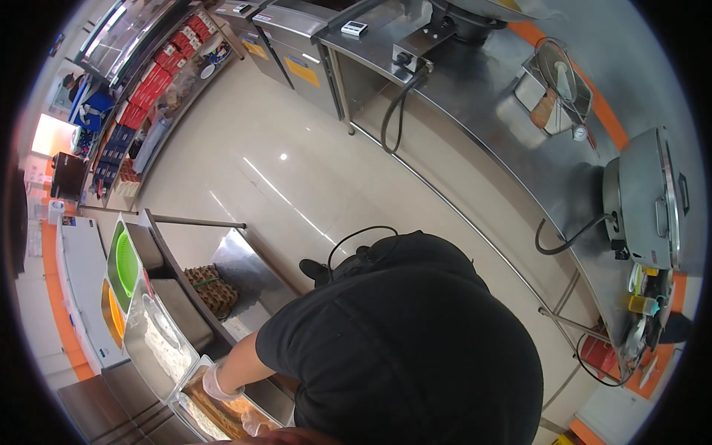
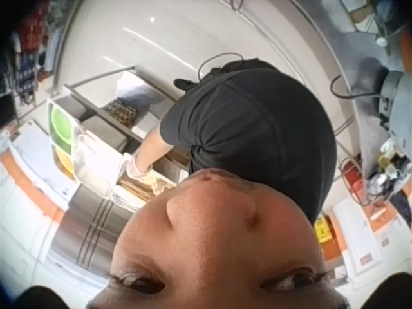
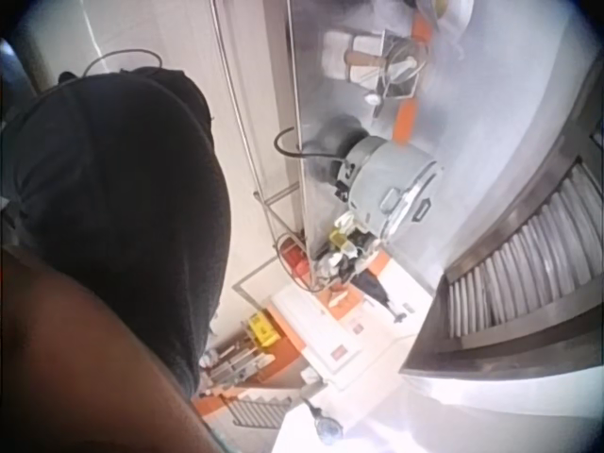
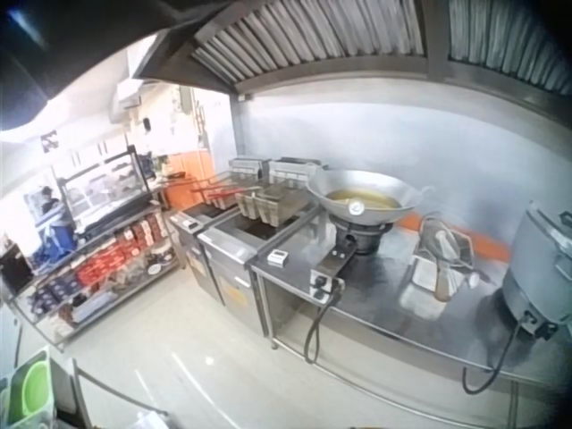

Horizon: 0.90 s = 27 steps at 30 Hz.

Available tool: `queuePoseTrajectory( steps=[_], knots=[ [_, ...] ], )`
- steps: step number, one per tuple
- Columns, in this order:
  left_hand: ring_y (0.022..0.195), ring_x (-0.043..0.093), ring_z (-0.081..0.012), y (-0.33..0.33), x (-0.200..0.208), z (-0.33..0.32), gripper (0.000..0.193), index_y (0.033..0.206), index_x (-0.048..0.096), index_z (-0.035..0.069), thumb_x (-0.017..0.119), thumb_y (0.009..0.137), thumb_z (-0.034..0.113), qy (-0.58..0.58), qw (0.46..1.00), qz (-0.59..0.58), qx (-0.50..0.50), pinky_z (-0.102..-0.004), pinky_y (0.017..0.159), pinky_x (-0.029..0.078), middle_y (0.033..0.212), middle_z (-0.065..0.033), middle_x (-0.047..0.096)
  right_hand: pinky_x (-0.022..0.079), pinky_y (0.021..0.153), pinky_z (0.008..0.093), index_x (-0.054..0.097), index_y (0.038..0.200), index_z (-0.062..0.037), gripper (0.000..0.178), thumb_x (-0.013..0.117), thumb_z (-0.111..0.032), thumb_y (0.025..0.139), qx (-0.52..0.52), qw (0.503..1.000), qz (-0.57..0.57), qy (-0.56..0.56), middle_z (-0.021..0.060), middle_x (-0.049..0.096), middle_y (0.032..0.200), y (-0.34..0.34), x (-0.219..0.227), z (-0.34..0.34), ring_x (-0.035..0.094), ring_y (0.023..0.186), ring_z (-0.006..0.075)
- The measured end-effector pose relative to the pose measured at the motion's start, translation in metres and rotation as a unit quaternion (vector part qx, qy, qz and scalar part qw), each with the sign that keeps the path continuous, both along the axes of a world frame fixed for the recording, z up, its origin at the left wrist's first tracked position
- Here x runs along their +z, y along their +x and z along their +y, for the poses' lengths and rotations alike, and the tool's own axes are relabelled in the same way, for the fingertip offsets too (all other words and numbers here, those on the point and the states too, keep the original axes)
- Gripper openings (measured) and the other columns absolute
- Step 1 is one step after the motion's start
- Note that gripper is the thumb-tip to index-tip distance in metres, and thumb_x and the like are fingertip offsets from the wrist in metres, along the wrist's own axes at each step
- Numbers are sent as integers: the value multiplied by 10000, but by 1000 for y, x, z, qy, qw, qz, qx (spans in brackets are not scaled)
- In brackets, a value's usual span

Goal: The person prepares pieces of chicken by dredging them in a dry flour mixture, then coats them in a wet orange batter, and finally dredges them back through the flour before placing them into a wok of hot oil to fry. The person also uses a hand-held sieve to filter out clumps from the flour tray.

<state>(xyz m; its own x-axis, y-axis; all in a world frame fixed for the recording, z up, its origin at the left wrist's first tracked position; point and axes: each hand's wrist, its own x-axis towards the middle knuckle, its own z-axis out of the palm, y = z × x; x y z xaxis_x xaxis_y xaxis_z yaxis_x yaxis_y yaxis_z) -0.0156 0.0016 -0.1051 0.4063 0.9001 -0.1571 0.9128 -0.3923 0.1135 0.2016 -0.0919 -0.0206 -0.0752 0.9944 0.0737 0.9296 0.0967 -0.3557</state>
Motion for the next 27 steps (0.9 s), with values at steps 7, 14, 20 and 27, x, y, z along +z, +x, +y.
queuePoseTrajectory(
  steps=[7,14,20,27],
  knots=[
    [906,635,-358,-15,3,13,289,1023,654,12,534,906,248,-3,1000,-4,5,-401,786,488,998,-202,667,560,762,345,735,874,-43,267,740,-196,654,-33,998,41,-17,111,713,931,2,5,-10,687,897,256],
    [907,635,-357,-37,-2,15,284,1022,654,15,531,908,245,-15,1000,-11,22,-400,785,489,1004,-200,666,500,886,364,659,973,-14,293,632,-161,721,-3,946,321,41,194,637,1068,72,48,-88,622,985,282],
    [909,635,-356,-30,4,22,280,1020,654,18,528,909,242,-15,1000,-8,19,-400,784,490,1010,-198,665,508,714,340,654,826,-68,170,535,-189,842,-427,741,482,191,115,672,875,256,-94,-271,627,844,118],
    [911,635,-354,-39,-3,10,276,1019,654,21,524,910,239,-17,999,-2,35,-400,783,491,1016,-196,664,507,825,352,717,918,-71,403,398,-315,884,-913,406,47,1,116,697,998,419,-115,-571,661,956,254]
  ],
)
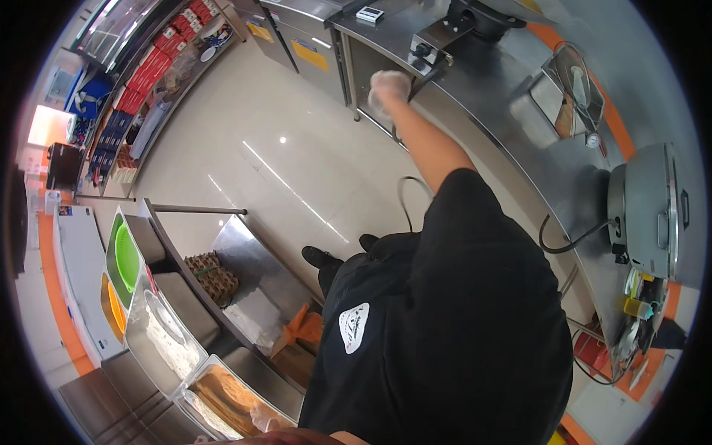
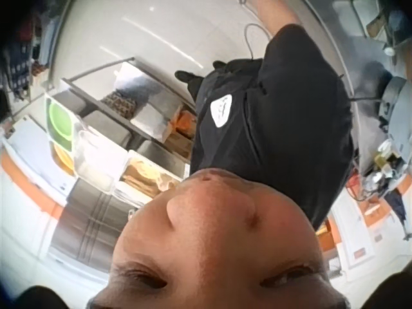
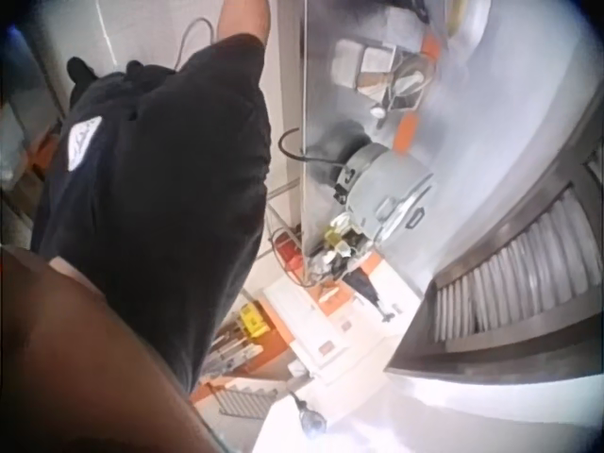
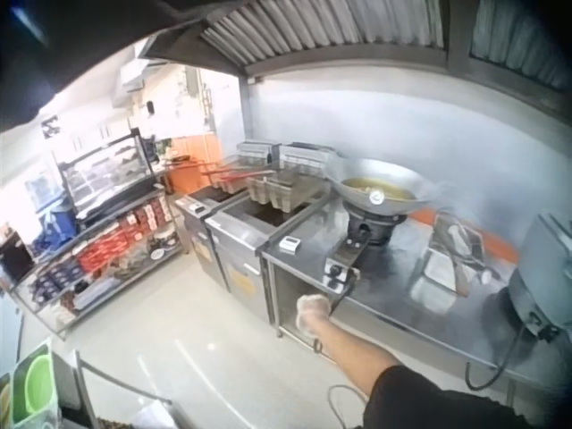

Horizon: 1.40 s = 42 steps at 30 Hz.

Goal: The person prepares pieces of chicken by dredging them in a dry flour mixture, then coats them in a wet orange batter, and finally dredges them back through the flour before placing them into a wok of hot oil to fry. The person also uses a hand-held sieve to filter out clumps from the flour tray.

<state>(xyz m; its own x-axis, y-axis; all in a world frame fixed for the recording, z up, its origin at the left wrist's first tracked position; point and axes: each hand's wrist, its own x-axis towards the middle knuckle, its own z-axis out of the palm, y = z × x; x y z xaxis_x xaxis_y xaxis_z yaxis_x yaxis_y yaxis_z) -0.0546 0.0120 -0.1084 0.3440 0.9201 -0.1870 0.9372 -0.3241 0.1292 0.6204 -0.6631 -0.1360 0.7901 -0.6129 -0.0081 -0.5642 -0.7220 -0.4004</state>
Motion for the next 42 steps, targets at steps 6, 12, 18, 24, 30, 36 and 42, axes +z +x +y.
queuePoseTrajectory(
  steps=[6,12,18,24,30,36,42],
  knots=[
    [912,636,-353,-36,-7,-31,272,1017,654,24,521,911,236,-7,999,9,31,-399,782,492,1021,-194,664,512,840,366,672,1008,-16,413,412,-321,909,-193,971,-82,114,141,684,1053,39,4,-59,662,981,274],
    [914,636,-352,-40,-10,-28,268,1016,654,26,518,912,233,-2,999,15,42,-399,781,493,1027,-193,663,527,783,346,689,1014,-27,305,507,-229,877,-11,983,169,-72,118,686,1066,66,-18,-102,676,952,263],
    [916,636,-350,-6,-3,-7,264,1015,654,29,515,913,230,4,999,23,31,-399,780,494,1032,-191,662,532,826,335,677,982,-2,266,588,-203,832,-117,993,10,7,185,676,1052,29,42,-82,666,989,280],
    [917,636,-349,-4,-5,-9,261,1013,654,32,512,915,227,5,999,26,36,-398,779,495,1038,-189,661,538,822,379,690,1006,-23,251,565,-171,847,-238,962,-94,94,183,673,1066,36,37,-68,666,986,306],
    [919,636,-348,-4,-11,-1,257,1012,654,34,509,916,224,0,999,28,21,-398,778,496,1043,-187,660,527,840,406,689,990,-3,335,605,-282,824,-261,950,-114,128,205,663,1079,28,37,-82,658,992,331],
    [920,636,-346,-20,-14,8,254,1011,653,37,506,917,222,-1,1000,27,9,-398,777,497,1048,-186,659,439,964,380,626,1115,50,681,600,-537,771,-153,963,-101,195,248,596,1197,12,38,-52,574,1139,343],
    [1054,565,-339,-28,-11,12,253,1078,641,116,526,863,182,-54,991,91,-82,-410,854,472,1177,-167,586,372,553,221,640,990,-33,276,633,-291,894,28,712,-169,681,16,601,838,-27,46,70,457,661,60]
  ],
)
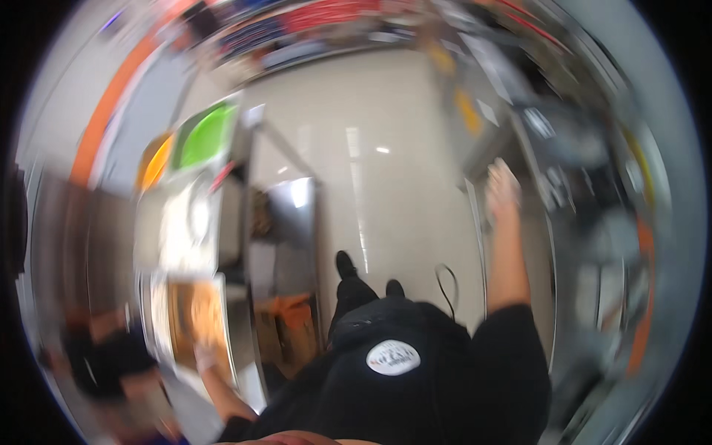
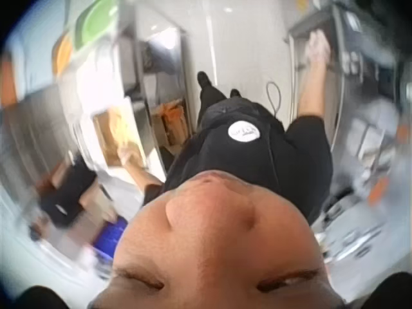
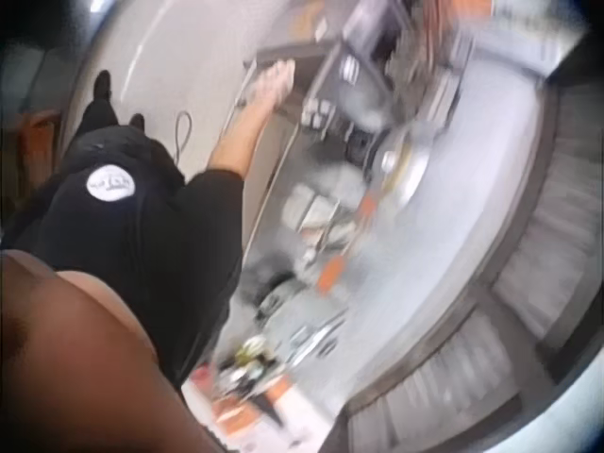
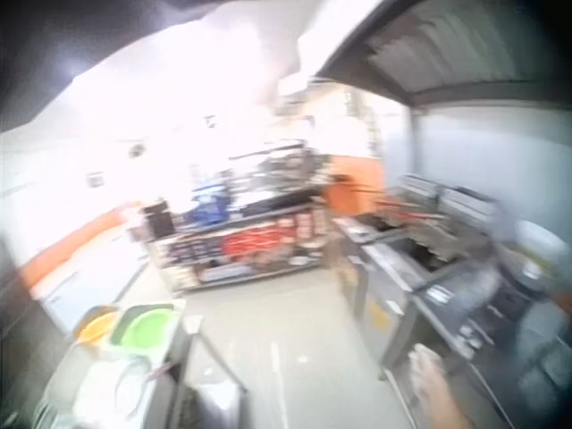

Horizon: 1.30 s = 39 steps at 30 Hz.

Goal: The person prepares pieces of chicken by dredging them in a dry flour mixture, then coats them in a wet orange batter, and finally dredges them back through the flour before placing them into a wok of hot oil to fry. The person also uses a hand-held sieve to filter out clumps from the flour tray.

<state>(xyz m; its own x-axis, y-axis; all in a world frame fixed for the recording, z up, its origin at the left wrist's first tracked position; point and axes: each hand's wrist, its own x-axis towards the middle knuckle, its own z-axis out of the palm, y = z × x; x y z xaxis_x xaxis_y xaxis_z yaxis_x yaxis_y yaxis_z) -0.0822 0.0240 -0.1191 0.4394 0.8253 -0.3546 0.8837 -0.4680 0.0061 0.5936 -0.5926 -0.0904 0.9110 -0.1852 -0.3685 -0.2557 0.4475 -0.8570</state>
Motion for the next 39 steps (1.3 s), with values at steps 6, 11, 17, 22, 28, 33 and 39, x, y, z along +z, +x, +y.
queuePoseTrajectory(
  steps=[6,11,17,22,28,33,39],
  knots=[
    [1049,580,-399,84,99,-43,400,1045,647,42,508,821,343,-11,986,-91,137,-441,885,465,1112,-262,610,386,456,138,621,978,-96,160,578,-246,942,338,938,-34,68,-26,605,788,-25,21,132,550,637,-1],
    [1121,559,-374,60,100,-43,405,1022,662,17,509,819,332,12,989,-81,123,-381,959,443,1199,-249,581,400,453,160,615,1010,-66,145,569,-181,937,514,842,-7,162,-19,577,766,-110,79,327,501,588,19],
    [1052,591,-380,46,76,-34,347,982,672,0,456,835,229,23,991,72,-108,-368,918,469,1169,-247,594,403,470,160,601,1041,-10,175,574,-123,911,707,679,-48,192,-9,558,767,-229,117,464,489,586,29],
    [993,622,-361,58,103,-46,278,939,668,12,551,731,154,32,987,68,-142,-361,848,501,1071,-239,627,378,484,163,615,976,-31,151,616,-144,875,780,617,-99,22,-40,513,702,-341,136,524,448,569,24],
    [968,634,-368,58,94,-39,326,979,651,18,633,675,137,1,999,-35,4,-349,818,522,1060,-217,632,502,692,279,640,1056,-35,307,565,-267,869,794,425,-365,-235,75,669,890,-403,87,581,630,797,163],
    [1005,618,-384,58,108,-47,344,1006,645,22,598,740,235,-41,999,-22,19,-361,853,519,1095,-211,614,488,873,381,670,1014,-70,327,529,-315,849,703,272,-552,-357,200,665,994,-408,81,579,626,974,338],
    [1020,618,-373,58,88,-34,389,839,726,43,772,456,92,2,999,18,-47,-355,820,526,1213,-233,574,474,886,389,648,1027,-71,346,423,-310,918,669,171,-606,-396,167,615,1132,-403,43,596,596,1023,323]
  ],
)
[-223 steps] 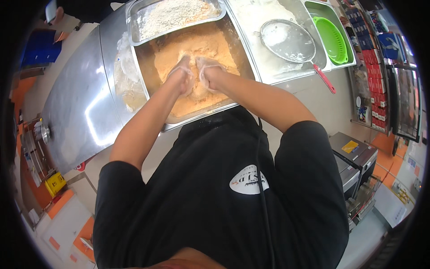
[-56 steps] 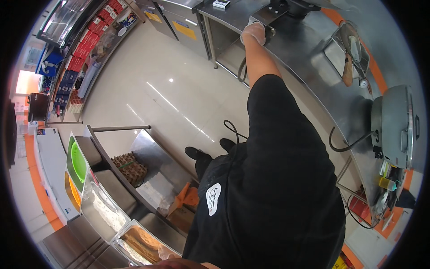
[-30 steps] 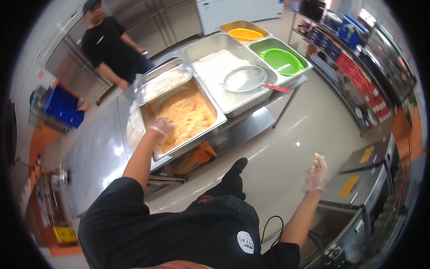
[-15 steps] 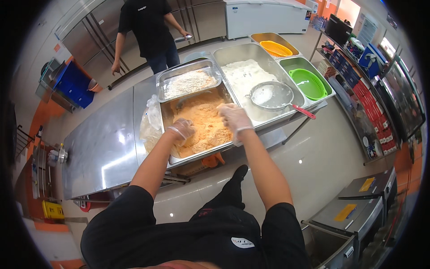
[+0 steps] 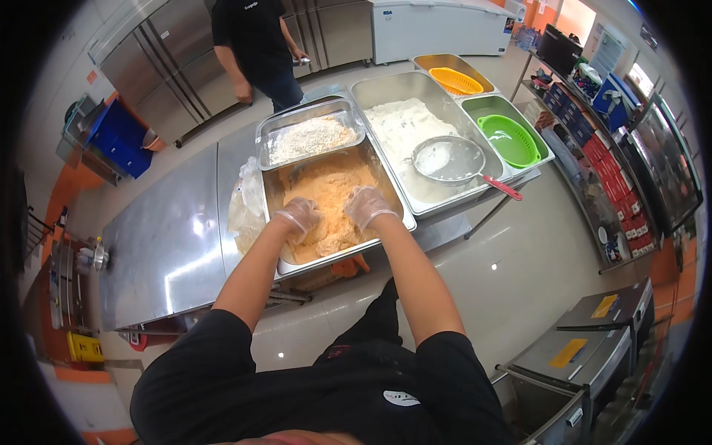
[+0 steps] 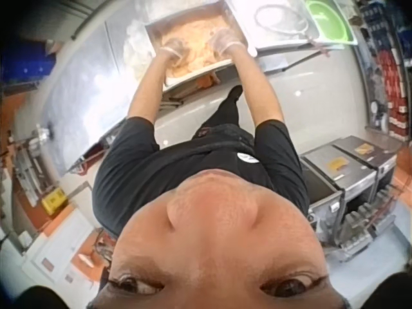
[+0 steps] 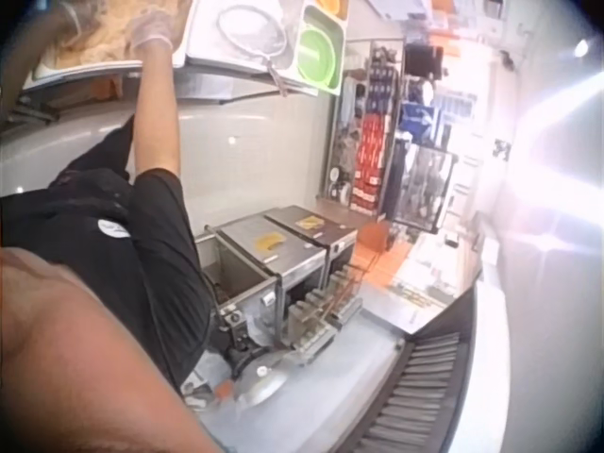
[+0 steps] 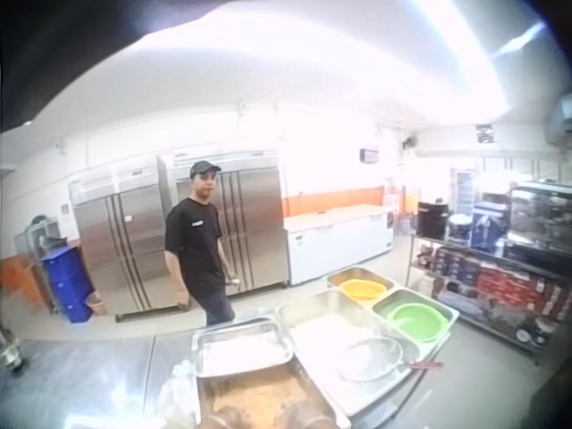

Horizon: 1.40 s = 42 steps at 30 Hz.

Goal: The person prepares pieces of chicken by dredging them in a dry flour mixture, then coats them in a wet orange batter, and finally dredges them back through the flour before placing them into a wok of hot oil to fry. The person also uses a hand-held sieve to filter out clumps from the flour tray.

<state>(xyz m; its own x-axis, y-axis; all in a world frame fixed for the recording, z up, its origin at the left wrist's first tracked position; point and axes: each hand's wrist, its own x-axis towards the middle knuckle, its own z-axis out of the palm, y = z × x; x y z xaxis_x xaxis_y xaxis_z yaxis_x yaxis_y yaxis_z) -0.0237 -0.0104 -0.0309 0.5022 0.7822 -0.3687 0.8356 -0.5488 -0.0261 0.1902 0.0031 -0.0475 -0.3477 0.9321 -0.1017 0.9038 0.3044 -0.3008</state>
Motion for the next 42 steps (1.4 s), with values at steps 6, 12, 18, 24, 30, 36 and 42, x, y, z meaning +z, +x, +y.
queuePoseTrajectory(
  steps=[6,12,18,24,30,36,42],
  knots=[
    [1017,596,-402,10,17,-4,483,1116,623,7,507,797,350,-32,997,-47,59,-394,893,470,1134,-284,595,477,879,386,653,1007,-57,338,422,-287,918,42,998,1,54,148,629,1108,13,-19,6,605,1013,314],
    [1027,615,-373,11,31,-13,252,918,690,54,492,793,149,-12,999,-21,22,-374,830,519,1189,-257,583,495,859,377,664,988,-54,291,438,-220,910,126,982,-103,96,138,646,1059,6,11,-8,628,975,299],
    [1044,609,-368,-1,21,-13,261,935,695,56,507,789,162,-48,973,-113,196,-376,864,506,1184,-259,586,503,858,366,678,1030,-63,284,462,-202,909,91,992,-70,46,117,654,1089,-8,23,-17,629,1021,284],
    [1015,627,-351,-2,12,-8,241,912,700,58,530,777,162,20,993,50,-102,-373,836,514,1127,-246,618,476,905,373,674,1042,-50,310,443,-214,916,-28,999,30,-33,131,641,1110,-3,-2,-6,595,1079,295],
    [990,643,-330,7,29,-13,210,889,699,79,530,783,144,46,987,92,-127,-349,821,519,1103,-221,633,484,871,369,671,990,-75,289,450,-238,899,107,990,-55,72,141,644,1071,4,-1,-5,614,1007,285],
    [995,639,-342,1,24,-12,215,910,693,50,581,749,138,36,986,86,-135,-355,826,520,1111,-232,627,497,878,359,681,1039,-38,288,466,-164,894,133,985,-92,56,130,641,1124,1,19,-14,607,1063,280],
    [1049,598,-390,1,13,-2,350,1018,644,42,599,712,206,8,988,93,-120,-364,874,495,1140,-249,598,523,830,350,719,922,-45,203,558,-87,804,29,999,19,31,152,684,976,0,15,-10,648,983,279]
  ],
)
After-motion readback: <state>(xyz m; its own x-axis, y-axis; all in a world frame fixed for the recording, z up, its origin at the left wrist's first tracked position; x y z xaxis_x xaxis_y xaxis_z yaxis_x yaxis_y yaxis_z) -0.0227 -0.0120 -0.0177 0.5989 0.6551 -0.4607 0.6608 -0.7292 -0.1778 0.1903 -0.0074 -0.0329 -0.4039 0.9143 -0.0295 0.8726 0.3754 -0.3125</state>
